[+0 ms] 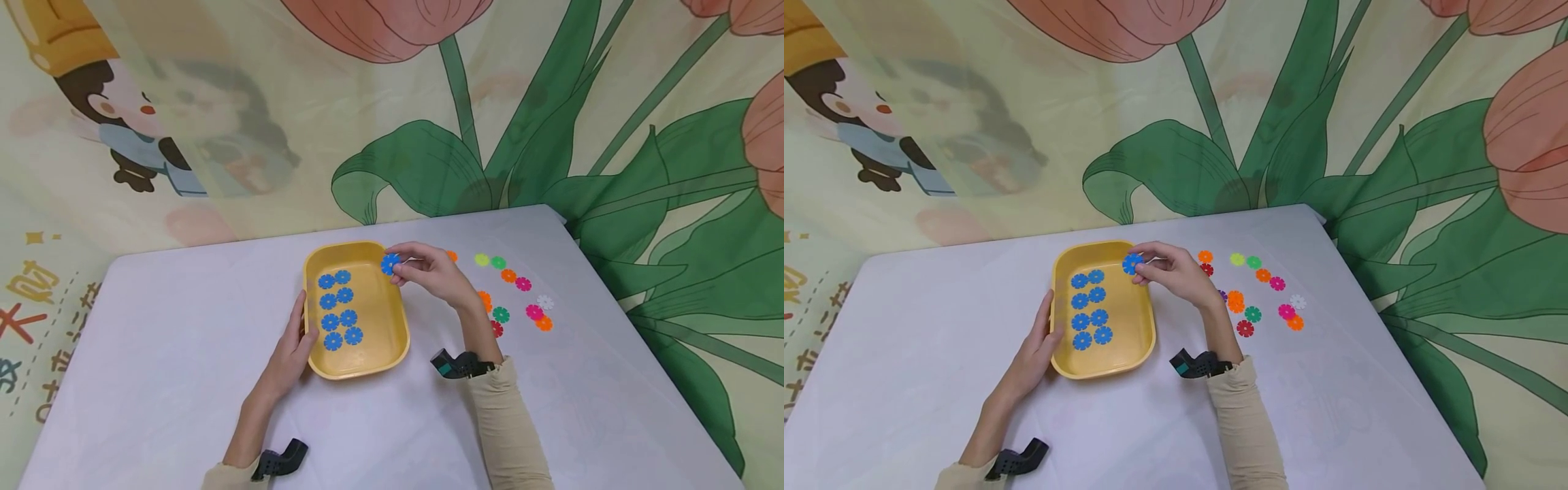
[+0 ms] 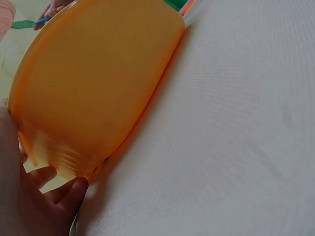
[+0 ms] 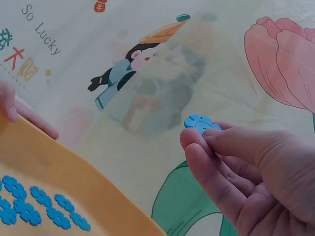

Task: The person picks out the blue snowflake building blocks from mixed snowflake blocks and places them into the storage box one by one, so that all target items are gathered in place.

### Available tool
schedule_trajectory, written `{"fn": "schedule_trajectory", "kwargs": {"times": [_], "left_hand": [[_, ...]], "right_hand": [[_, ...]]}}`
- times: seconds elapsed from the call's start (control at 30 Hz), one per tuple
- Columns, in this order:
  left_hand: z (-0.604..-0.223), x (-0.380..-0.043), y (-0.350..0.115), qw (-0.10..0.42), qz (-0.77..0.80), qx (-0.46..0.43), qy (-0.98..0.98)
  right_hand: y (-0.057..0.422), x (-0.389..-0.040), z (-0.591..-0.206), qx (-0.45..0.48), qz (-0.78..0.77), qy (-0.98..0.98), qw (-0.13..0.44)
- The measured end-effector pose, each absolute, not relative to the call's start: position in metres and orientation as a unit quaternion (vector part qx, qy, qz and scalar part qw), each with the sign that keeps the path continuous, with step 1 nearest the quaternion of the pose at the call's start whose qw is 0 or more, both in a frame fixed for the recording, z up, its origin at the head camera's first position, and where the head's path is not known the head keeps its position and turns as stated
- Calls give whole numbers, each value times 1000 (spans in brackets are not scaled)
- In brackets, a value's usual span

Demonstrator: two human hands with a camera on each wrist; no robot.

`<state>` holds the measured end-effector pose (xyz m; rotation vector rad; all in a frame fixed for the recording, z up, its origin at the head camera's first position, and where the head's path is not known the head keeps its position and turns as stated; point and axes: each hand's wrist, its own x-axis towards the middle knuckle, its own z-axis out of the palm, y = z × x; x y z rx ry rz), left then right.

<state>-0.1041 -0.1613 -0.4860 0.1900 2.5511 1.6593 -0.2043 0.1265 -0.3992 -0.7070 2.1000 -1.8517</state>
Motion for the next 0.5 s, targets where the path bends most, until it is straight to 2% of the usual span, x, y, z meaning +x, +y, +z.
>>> {"fn": "schedule_trajectory", "kwargs": {"times": [0.5], "left_hand": [[-486,-105,-161,46,545,62,835]], "right_hand": [[122,-199,-396,-250,-607,729,192]]}}
